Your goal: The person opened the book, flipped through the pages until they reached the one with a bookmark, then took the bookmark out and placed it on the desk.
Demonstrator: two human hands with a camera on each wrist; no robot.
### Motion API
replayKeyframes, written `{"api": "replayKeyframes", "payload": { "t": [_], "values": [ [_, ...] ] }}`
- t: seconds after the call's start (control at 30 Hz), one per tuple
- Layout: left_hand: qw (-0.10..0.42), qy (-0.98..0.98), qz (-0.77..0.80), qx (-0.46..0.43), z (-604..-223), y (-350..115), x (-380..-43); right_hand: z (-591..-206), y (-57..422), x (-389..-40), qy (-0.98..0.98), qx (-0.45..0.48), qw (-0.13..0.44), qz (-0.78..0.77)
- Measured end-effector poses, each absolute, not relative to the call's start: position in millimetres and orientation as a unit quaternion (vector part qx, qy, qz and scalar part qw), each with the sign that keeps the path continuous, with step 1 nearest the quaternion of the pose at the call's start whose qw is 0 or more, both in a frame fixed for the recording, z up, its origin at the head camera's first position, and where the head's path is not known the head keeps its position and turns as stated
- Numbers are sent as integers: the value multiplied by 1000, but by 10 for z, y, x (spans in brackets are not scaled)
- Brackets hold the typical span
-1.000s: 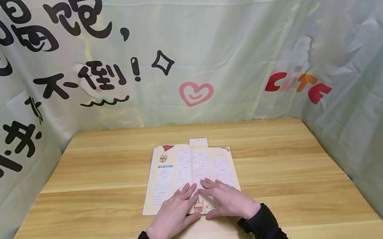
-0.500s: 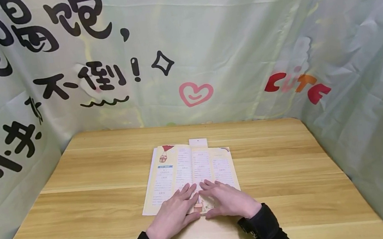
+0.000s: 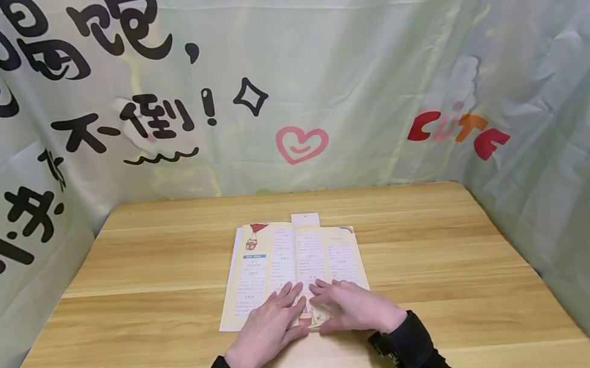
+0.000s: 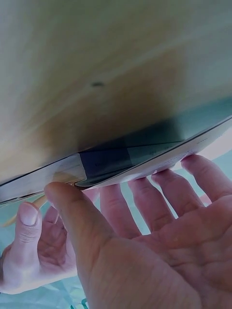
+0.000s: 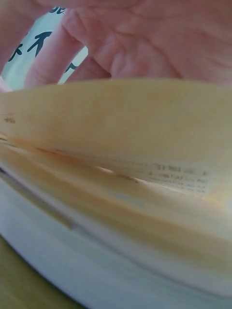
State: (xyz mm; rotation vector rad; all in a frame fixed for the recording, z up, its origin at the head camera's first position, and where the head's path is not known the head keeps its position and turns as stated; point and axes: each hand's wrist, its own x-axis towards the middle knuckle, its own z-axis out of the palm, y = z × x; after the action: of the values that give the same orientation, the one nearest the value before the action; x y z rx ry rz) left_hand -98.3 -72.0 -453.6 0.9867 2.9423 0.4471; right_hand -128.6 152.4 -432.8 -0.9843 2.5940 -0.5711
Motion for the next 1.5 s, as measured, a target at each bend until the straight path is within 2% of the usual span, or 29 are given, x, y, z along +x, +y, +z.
{"api": "replayKeyframes", "payload": {
  "t": [0.93,1.07,1.3,1.5],
  "values": [
    [20,934,165,315,-4522,-723,-996,-4222,1664,-1316,890,-351,176,-232],
    [22,934,165,316,-4529,-719,-1003,-4230,1682,-1313,894,-348,160,-235],
    [16,934,162,319,-4524,-715,-1004,-4234,1724,-1319,900,-367,96,-214],
    [16,935,162,315,-4524,-706,-998,-4209,1774,-1332,903,-362,90,-213]
  ]
}}
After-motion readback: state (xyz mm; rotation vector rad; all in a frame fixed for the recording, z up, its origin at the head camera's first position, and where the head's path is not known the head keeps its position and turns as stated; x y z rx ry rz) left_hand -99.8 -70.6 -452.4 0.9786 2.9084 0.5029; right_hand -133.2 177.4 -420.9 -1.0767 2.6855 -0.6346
